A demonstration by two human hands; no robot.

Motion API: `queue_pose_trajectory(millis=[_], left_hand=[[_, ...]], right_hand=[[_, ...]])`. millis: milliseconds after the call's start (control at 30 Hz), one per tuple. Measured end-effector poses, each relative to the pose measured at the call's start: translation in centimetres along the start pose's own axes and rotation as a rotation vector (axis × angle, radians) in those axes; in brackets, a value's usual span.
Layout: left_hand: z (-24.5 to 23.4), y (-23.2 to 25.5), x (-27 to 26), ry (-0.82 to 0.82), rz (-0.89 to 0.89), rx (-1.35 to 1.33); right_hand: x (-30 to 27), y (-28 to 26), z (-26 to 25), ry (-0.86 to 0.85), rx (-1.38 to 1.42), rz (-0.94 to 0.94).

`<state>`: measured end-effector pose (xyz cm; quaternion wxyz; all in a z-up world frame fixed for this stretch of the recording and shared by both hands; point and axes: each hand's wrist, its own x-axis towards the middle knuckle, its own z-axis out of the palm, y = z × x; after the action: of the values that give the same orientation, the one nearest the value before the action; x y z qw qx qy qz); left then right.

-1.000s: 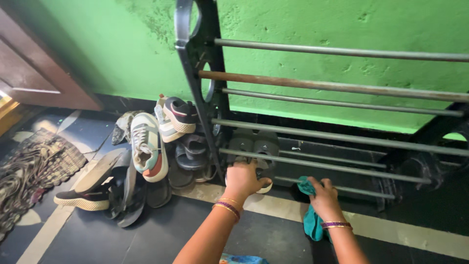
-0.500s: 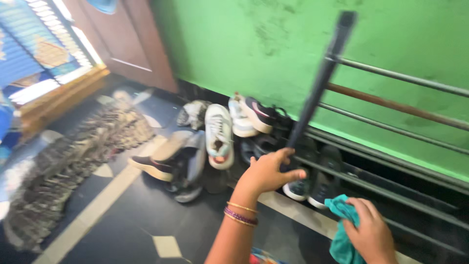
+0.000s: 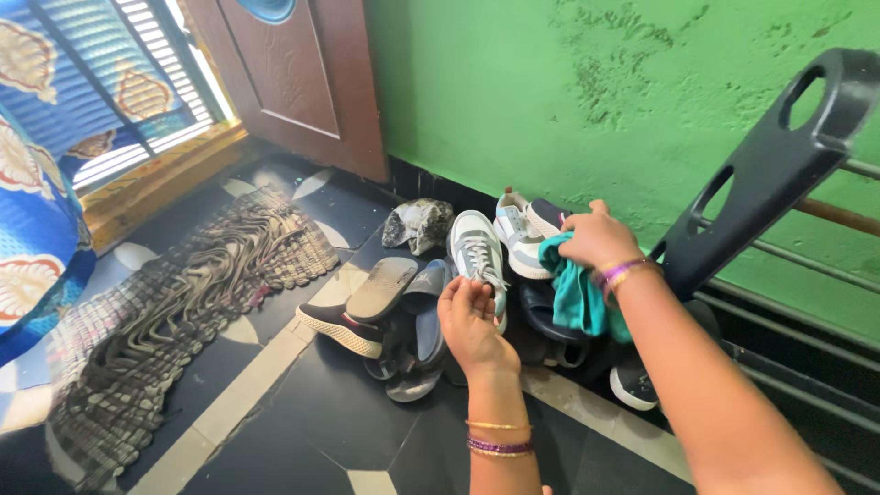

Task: The person wipes a grey slip-on shoe with a teal cloth, then places it on a metal shoe rack. They repeat this process with a second grey slip-on shoe and a white sneaker, wiping each shoe and arranging them on the rack.

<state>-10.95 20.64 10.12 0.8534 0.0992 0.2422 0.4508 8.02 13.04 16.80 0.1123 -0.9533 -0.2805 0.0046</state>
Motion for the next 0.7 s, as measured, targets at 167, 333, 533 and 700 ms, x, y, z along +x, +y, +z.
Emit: queue_pose_trajectory(millis=[167,333,533,700], left_hand=[[-0.6,-0.9,1.1,0.051,-0.024,-0.061],[-1.2,-4.2,1.7,0.025,-0.103,0.042],[-2.0,-4.9,2.3,0.041,-0.172,0.151],[-1.2,-4.2,2.0,0.189,-0.114,0.02]], right_hand=[[2.4,0.1,2.7,-0.166,-0.097,0.051],[0.6,1.3,4.1,0.144,-0.068,-0.222],[-0.5,-0.1,3.0,0.23,0.18,-0.291],[-1.0,-4.1,2.5,0.258,0.262,-0.435]])
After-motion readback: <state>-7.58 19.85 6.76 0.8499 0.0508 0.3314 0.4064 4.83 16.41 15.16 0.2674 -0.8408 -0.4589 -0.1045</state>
